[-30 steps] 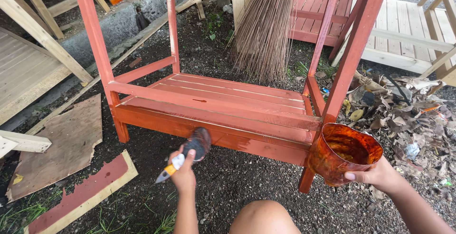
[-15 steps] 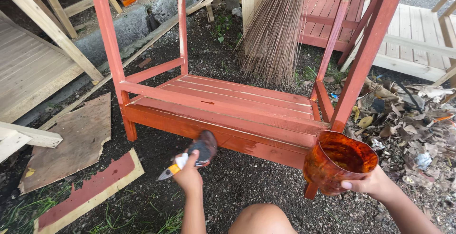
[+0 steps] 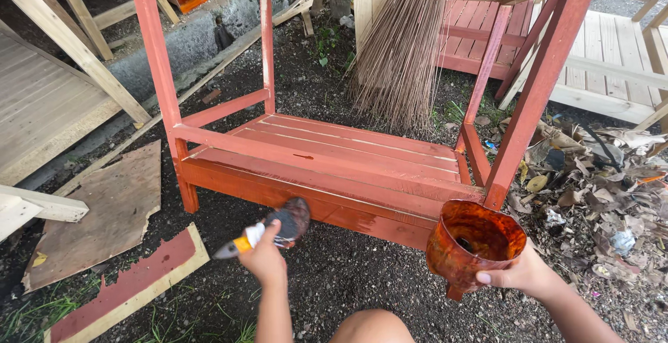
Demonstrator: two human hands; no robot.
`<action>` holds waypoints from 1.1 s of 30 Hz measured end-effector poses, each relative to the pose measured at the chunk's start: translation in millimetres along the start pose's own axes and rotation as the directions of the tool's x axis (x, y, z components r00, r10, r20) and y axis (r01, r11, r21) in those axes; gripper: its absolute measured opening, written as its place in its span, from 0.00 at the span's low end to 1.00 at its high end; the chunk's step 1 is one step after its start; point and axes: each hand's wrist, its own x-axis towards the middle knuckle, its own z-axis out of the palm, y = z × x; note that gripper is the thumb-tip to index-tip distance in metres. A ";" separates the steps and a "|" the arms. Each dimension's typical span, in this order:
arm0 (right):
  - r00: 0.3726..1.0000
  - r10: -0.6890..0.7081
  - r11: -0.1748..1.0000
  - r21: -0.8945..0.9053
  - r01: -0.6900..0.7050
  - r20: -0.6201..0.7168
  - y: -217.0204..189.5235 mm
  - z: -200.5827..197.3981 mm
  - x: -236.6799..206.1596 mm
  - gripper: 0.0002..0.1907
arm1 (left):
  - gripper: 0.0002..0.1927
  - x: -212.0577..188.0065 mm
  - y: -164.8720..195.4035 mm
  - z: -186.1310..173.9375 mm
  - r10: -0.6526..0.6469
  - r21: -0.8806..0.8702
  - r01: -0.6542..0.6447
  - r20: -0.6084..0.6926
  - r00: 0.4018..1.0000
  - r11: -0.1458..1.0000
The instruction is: The person applies reddish-brown stain or paint with a brush to wooden chairs and a small wooden bench, holding a cut plastic container of stain in one hand. They dip the brush, coat the slats and frame of an upright chair, then reposition and kneel to coat the legs and lower rails of another piece.
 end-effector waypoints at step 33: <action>0.998 0.011 1.000 -0.003 -0.011 0.068 9.9 -0.3 9.6 0.51 | 0.21 42.8 33.0 -28.8 0.091 0.368 -0.144 0.157 0.983 0.919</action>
